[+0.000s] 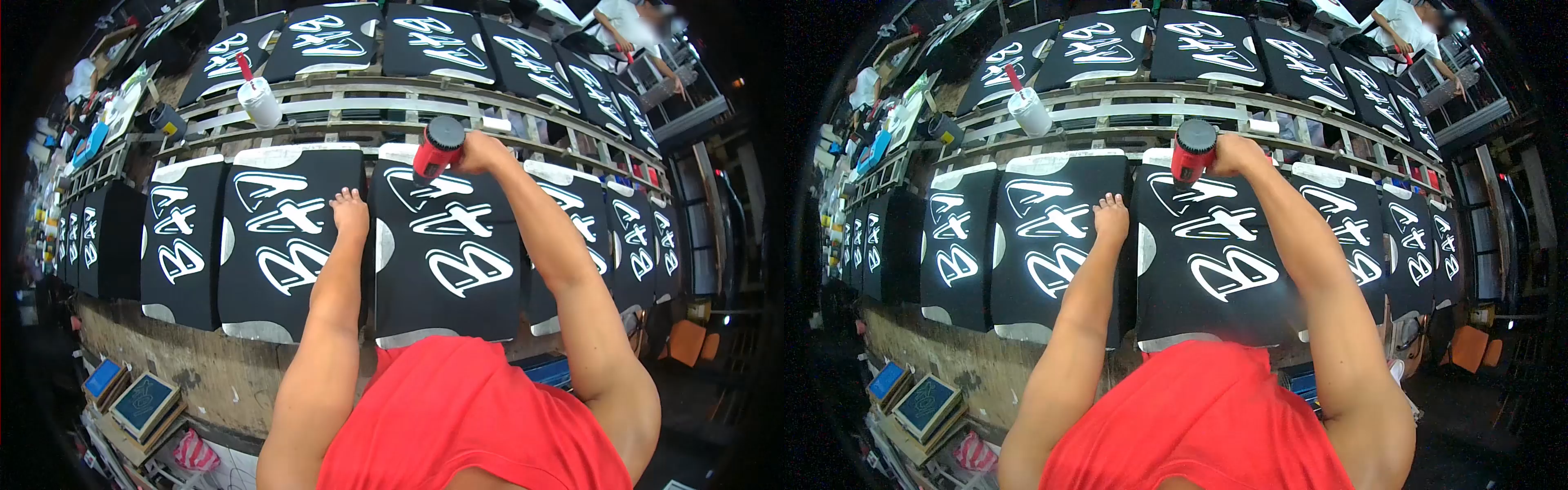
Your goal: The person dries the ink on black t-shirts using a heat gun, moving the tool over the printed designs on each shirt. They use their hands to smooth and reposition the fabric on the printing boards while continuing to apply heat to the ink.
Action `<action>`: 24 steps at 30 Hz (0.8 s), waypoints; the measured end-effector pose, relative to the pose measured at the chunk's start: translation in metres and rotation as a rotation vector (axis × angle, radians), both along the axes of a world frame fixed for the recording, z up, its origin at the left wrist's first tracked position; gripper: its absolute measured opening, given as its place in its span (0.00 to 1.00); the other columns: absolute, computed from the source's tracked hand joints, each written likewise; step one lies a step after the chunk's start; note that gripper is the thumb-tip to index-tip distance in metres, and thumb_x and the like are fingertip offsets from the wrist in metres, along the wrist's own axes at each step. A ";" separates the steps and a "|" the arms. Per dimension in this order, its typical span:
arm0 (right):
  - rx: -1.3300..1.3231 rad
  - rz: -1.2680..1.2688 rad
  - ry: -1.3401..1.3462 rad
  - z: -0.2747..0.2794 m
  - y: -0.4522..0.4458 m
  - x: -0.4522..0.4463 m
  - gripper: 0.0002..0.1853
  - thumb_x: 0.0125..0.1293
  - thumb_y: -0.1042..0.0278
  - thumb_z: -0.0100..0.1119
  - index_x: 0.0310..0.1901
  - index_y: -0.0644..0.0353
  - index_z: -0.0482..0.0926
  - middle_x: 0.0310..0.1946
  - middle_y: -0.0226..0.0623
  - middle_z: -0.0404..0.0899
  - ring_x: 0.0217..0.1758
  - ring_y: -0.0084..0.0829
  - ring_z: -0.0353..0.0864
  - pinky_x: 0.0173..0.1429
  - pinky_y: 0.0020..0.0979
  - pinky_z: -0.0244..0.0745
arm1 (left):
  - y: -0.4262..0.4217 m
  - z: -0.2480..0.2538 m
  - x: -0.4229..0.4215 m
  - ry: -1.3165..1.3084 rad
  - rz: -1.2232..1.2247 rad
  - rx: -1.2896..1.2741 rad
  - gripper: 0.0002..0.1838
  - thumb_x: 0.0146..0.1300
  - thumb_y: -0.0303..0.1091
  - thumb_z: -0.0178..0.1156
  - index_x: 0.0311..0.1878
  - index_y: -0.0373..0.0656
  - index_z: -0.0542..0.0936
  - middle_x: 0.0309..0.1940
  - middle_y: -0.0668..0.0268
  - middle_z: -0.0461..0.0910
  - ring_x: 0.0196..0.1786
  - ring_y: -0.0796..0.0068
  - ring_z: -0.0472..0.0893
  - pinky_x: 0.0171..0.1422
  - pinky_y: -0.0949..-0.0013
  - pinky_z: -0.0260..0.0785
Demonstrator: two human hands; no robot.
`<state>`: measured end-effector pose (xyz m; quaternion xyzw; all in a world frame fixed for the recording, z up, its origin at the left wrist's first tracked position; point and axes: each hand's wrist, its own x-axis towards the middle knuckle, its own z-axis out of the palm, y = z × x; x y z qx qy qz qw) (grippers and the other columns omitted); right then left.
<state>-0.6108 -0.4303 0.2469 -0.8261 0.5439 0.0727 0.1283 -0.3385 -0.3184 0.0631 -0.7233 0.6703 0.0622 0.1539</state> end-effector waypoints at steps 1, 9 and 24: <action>0.032 0.034 0.006 -0.001 -0.004 0.003 0.19 0.48 0.54 0.68 0.41 0.54 0.88 0.40 0.48 0.87 0.45 0.49 0.87 0.49 0.45 0.83 | 0.000 -0.001 0.000 0.000 0.003 0.001 0.29 0.76 0.36 0.43 0.78 0.40 0.62 0.78 0.52 0.62 0.75 0.48 0.67 0.76 0.43 0.60; 0.014 0.081 0.009 0.009 0.001 0.039 0.20 0.46 0.54 0.69 0.41 0.54 0.88 0.40 0.49 0.87 0.46 0.48 0.87 0.50 0.45 0.83 | 0.002 -0.007 0.001 0.000 -0.004 -0.050 0.28 0.77 0.40 0.42 0.77 0.40 0.64 0.77 0.51 0.63 0.75 0.48 0.68 0.76 0.42 0.59; -0.016 0.051 0.029 0.027 0.015 0.076 0.23 0.49 0.49 0.69 0.42 0.56 0.88 0.43 0.49 0.88 0.48 0.48 0.87 0.52 0.46 0.83 | 0.002 0.001 -0.001 -0.015 -0.011 -0.011 0.29 0.76 0.38 0.46 0.77 0.40 0.64 0.76 0.51 0.64 0.75 0.47 0.67 0.76 0.41 0.59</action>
